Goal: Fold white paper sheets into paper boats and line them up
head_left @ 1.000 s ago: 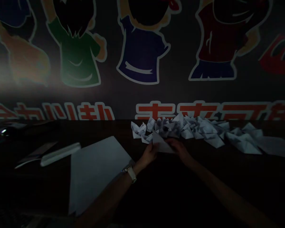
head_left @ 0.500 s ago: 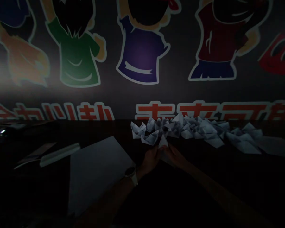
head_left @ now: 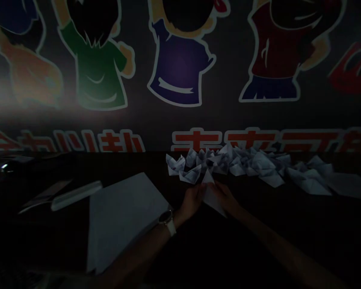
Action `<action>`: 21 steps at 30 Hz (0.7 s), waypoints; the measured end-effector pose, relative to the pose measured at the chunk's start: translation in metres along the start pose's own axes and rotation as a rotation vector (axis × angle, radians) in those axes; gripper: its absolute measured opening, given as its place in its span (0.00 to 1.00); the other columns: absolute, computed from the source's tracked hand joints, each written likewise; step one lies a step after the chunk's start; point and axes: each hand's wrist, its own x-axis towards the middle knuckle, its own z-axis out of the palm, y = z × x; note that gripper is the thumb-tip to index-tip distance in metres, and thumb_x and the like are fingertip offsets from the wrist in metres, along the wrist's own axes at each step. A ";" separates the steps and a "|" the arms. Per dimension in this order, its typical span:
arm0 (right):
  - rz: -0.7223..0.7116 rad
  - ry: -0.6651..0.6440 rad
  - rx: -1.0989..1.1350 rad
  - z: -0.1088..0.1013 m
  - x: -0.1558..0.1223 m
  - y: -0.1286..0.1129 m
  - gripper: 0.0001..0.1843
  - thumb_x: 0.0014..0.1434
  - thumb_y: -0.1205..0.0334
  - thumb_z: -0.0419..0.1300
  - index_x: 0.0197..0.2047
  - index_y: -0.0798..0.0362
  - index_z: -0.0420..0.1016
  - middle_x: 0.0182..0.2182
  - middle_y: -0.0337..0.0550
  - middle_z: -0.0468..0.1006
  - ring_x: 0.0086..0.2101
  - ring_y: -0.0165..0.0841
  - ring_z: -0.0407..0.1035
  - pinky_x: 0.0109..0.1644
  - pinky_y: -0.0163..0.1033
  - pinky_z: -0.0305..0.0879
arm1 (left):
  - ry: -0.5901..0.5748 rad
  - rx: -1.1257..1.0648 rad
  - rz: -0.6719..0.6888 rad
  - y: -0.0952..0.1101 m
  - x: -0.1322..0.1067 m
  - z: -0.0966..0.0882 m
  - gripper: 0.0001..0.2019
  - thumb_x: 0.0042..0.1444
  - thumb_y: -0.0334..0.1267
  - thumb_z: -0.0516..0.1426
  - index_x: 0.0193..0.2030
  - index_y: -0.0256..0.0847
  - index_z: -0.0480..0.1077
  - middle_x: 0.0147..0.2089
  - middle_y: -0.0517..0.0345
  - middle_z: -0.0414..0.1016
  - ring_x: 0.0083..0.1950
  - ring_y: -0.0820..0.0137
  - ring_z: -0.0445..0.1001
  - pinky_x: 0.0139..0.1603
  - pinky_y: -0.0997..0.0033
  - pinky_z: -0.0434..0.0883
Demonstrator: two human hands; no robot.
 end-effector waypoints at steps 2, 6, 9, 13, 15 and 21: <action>-0.023 0.018 0.000 -0.002 0.002 -0.003 0.19 0.54 0.46 0.54 0.39 0.52 0.73 0.36 0.43 0.77 0.39 0.40 0.69 0.42 0.41 0.66 | -0.029 0.075 0.040 0.001 -0.001 0.000 0.21 0.60 0.50 0.43 0.27 0.37 0.66 0.23 0.58 0.64 0.24 0.73 0.61 0.25 0.74 0.56; -0.054 0.013 -0.050 -0.005 0.002 -0.008 0.18 0.52 0.49 0.57 0.42 0.52 0.71 0.40 0.45 0.76 0.40 0.40 0.69 0.45 0.41 0.64 | -0.091 0.122 0.094 0.002 -0.003 0.003 0.20 0.61 0.48 0.42 0.30 0.38 0.68 0.24 0.57 0.66 0.24 0.72 0.63 0.27 0.73 0.57; -0.060 0.052 -0.075 -0.003 -0.001 -0.010 0.17 0.53 0.48 0.55 0.40 0.52 0.70 0.37 0.45 0.77 0.40 0.40 0.69 0.45 0.41 0.64 | -0.110 0.136 0.092 0.001 -0.004 0.006 0.21 0.61 0.47 0.40 0.30 0.38 0.67 0.24 0.57 0.66 0.24 0.73 0.63 0.26 0.73 0.57; -0.080 0.082 -0.053 -0.001 -0.001 -0.012 0.17 0.54 0.48 0.55 0.38 0.53 0.69 0.35 0.44 0.76 0.39 0.40 0.68 0.45 0.41 0.63 | -0.126 0.129 0.081 0.001 -0.003 0.005 0.21 0.61 0.48 0.41 0.29 0.37 0.66 0.22 0.60 0.62 0.23 0.74 0.59 0.24 0.74 0.56; -0.099 0.084 -0.042 -0.008 0.003 -0.015 0.18 0.52 0.48 0.57 0.41 0.51 0.68 0.36 0.43 0.75 0.40 0.39 0.68 0.45 0.41 0.63 | -0.164 0.075 0.076 0.003 0.000 0.000 0.21 0.61 0.49 0.41 0.29 0.37 0.65 0.22 0.61 0.61 0.23 0.75 0.58 0.24 0.75 0.55; 0.040 -0.423 0.015 -0.051 0.016 -0.019 0.17 0.49 0.49 0.61 0.38 0.52 0.69 0.36 0.41 0.73 0.37 0.34 0.67 0.37 0.37 0.65 | -0.505 -0.117 -0.119 0.010 0.005 -0.023 0.24 0.58 0.55 0.42 0.27 0.37 0.62 0.19 0.66 0.56 0.18 0.79 0.54 0.18 0.79 0.53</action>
